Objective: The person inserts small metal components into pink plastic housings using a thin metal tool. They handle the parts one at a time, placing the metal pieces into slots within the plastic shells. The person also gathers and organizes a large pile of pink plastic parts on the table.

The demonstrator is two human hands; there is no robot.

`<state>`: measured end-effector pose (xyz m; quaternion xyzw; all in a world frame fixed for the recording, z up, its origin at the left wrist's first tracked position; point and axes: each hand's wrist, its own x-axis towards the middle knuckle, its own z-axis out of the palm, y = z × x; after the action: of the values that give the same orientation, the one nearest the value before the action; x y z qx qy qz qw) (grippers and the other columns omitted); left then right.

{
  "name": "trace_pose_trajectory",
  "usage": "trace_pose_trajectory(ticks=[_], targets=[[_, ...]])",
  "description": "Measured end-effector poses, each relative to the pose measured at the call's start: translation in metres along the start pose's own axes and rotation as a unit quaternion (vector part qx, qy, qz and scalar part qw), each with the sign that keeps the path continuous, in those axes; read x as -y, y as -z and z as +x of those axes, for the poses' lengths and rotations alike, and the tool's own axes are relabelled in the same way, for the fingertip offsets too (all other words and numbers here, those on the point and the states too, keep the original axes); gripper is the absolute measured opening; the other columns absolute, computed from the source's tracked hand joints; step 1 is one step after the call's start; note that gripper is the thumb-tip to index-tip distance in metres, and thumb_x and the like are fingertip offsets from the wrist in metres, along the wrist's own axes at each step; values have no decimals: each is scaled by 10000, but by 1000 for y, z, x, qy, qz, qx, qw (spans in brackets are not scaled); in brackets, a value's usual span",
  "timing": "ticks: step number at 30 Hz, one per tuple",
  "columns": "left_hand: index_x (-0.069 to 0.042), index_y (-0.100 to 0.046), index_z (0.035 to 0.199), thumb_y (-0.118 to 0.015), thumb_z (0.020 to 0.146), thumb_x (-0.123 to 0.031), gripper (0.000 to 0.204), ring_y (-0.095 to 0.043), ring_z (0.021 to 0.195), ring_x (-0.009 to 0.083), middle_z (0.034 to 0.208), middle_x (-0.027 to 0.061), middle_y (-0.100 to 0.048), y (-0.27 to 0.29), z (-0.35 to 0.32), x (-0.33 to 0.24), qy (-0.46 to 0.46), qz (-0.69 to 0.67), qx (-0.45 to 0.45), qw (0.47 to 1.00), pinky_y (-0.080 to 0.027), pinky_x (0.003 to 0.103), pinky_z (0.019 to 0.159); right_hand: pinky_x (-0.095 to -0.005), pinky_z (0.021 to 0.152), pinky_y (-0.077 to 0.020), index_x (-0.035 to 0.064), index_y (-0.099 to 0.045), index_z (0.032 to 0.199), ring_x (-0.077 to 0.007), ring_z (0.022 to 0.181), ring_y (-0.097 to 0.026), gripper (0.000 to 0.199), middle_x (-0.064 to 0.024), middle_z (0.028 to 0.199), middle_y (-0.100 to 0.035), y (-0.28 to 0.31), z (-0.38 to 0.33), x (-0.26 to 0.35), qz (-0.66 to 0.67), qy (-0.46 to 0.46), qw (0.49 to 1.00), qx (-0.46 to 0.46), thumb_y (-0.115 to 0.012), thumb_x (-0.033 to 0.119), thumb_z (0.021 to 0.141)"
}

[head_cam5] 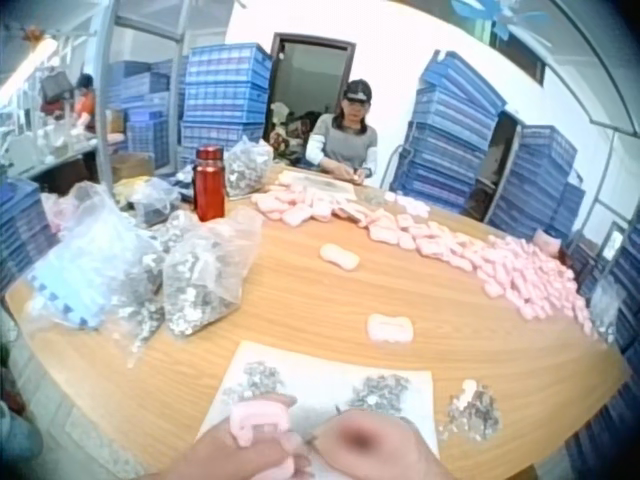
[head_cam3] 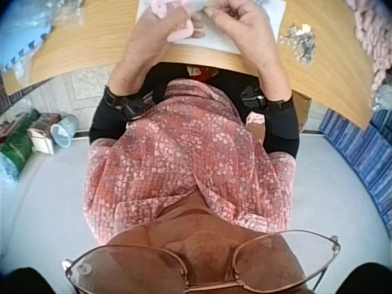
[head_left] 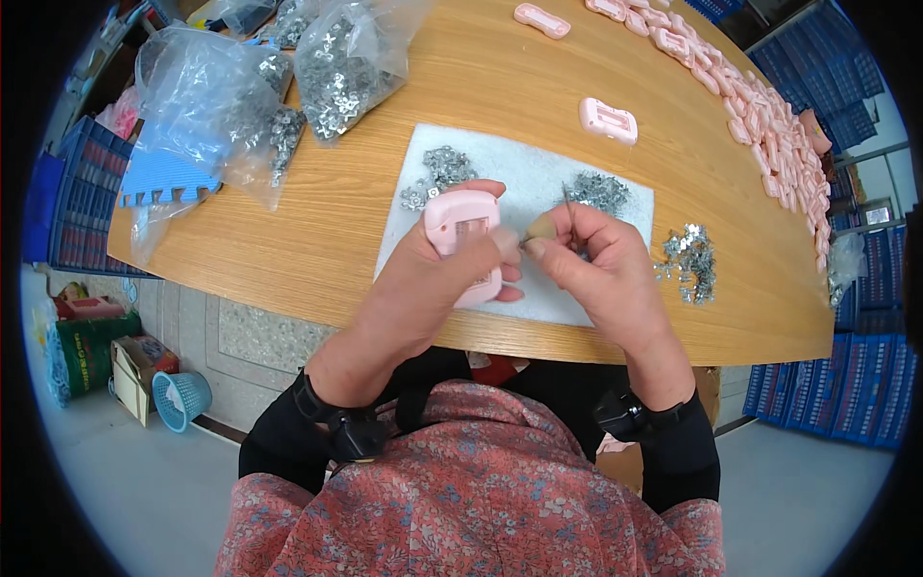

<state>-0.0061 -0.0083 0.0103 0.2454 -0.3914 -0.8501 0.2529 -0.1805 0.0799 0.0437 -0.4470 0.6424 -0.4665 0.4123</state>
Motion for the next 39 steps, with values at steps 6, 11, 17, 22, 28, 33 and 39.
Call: trace_pose_trajectory(ticks=[6, 11, 17, 22, 28, 33, 39], targets=[[-65, -482, 1377, -226, 1088, -519, 596, -709, 828, 264, 966, 136, -678, 6, 3, 6, 110, -172, 51, 978, -633, 490, 697, -255, 612, -458, -23, -664, 978, -81, 672, -546, 126, -34, 787, -612, -7, 0, 11, -123, 128, 984, -35, -699, 74, 906], [-68, -526, 1326, -190, 1090, -535, 622, -717, 848, 271, 998, 135, -688, 2, 3, 6, 148, -127, 61, 979, -643, 507, 713, -323, 584, -500, 4, -673, 967, -196, 639, -622, 117, -106, 789, -615, -10, 0, 6, -207, 156, 965, -42, -717, 74, 884], [-85, -464, 1398, -255, 1089, -544, 592, -706, 826, 226, 972, 97, -667, -9, 2, 4, 160, -103, 29, 981, -635, 415, 697, -354, 600, -533, 36, -685, 975, -246, 662, -647, 129, -119, 797, -613, -15, -8, -5, -375, 272, 882, -82, -728, 72, 858], [-72, -390, 1474, -209, 1093, -541, 632, -723, 843, 283, 990, 161, -695, -3, 5, 10, 145, -102, 49, 983, -626, 451, 696, -312, 636, -530, 32, -677, 1082, -167, 716, -643, 182, -72, 828, -644, -11, -12, -6, -194, 128, 966, -110, -709, 86, 911], [-58, -365, 1488, -230, 1105, -488, 592, -706, 822, 238, 947, 124, -678, -9, 1, 14, 131, -28, 81, 988, -598, 378, 737, -216, 660, -472, -3, -627, 1134, -55, 715, -565, 211, 3, 869, -640, 7, -12, -5, 148, -118, 982, 14, -684, 119, 971], [-39, -440, 1442, -450, 1054, -181, 413, -648, 859, 131, 1051, 52, -654, -2, -1, 14, -10, 248, 79, 965, -543, 297, 772, -213, 657, -469, 10, -618, 1096, -50, 714, -558, 190, 12, 870, -639, 13, -18, -10, 139, -123, 982, 16, -694, 119, 960], [4, -512, 1364, -559, 976, -76, 399, -638, 883, 161, 1074, 106, -655, -14, -3, 9, -95, 451, 105, 881, -529, 307, 779, -211, 688, -476, 22, -577, 1100, -32, 747, -560, 225, 9, 878, -651, 12, -26, -17, 110, -88, 990, -3, -710, 117, 945]])
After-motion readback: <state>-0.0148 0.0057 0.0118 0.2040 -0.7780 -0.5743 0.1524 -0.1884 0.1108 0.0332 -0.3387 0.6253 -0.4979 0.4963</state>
